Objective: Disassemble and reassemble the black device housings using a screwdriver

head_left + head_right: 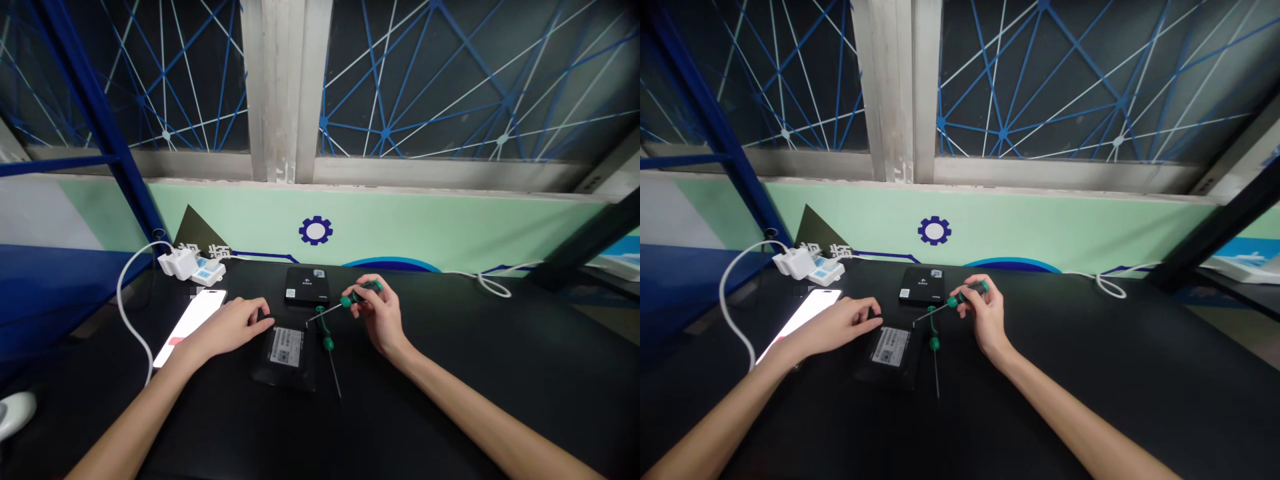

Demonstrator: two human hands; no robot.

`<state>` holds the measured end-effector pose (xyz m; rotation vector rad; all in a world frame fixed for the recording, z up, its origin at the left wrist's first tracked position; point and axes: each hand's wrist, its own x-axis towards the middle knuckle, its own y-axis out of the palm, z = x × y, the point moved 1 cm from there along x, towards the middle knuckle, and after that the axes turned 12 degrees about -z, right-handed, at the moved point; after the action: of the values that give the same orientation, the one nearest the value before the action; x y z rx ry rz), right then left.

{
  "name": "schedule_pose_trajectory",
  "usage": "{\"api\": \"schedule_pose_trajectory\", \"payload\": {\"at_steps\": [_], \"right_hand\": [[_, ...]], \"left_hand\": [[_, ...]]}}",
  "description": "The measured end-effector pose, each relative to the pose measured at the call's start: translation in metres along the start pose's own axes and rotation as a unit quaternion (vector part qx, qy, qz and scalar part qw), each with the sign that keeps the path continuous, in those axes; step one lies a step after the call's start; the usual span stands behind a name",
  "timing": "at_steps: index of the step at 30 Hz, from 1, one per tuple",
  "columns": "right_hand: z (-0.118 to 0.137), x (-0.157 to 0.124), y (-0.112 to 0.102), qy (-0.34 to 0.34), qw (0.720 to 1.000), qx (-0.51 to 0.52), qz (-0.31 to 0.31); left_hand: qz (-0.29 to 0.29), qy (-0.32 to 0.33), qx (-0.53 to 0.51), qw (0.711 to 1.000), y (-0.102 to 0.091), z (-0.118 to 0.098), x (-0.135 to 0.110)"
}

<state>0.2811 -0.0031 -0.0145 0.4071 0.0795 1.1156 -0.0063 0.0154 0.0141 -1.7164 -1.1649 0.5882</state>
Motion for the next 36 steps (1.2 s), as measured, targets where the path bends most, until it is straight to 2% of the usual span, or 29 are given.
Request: {"api": "schedule_pose_trajectory", "payload": {"at_steps": [7,21,24,30,36], "right_hand": [[-0.001,-0.001,-0.002,-0.01,1.0,0.002,0.016],[0.0,-0.006,-0.003,-0.02,0.995,0.036,0.089],[-0.002,-0.004,-0.004,-0.027,0.996,0.022,0.079],[-0.006,0.002,-0.005,-0.054,0.998,-0.013,0.017],[-0.006,0.001,-0.003,-0.053,0.999,-0.004,0.014]], "left_hand": [[0.003,0.003,0.006,1.0,0.0,0.0,0.0],[0.006,0.003,0.005,1.0,0.0,0.0,0.0],[0.008,0.005,0.008,1.0,0.0,0.0,0.0],[0.004,0.003,0.014,1.0,0.0,0.001,-0.001],[0.015,0.0,0.009,1.0,0.0,0.0,-0.001]]}}
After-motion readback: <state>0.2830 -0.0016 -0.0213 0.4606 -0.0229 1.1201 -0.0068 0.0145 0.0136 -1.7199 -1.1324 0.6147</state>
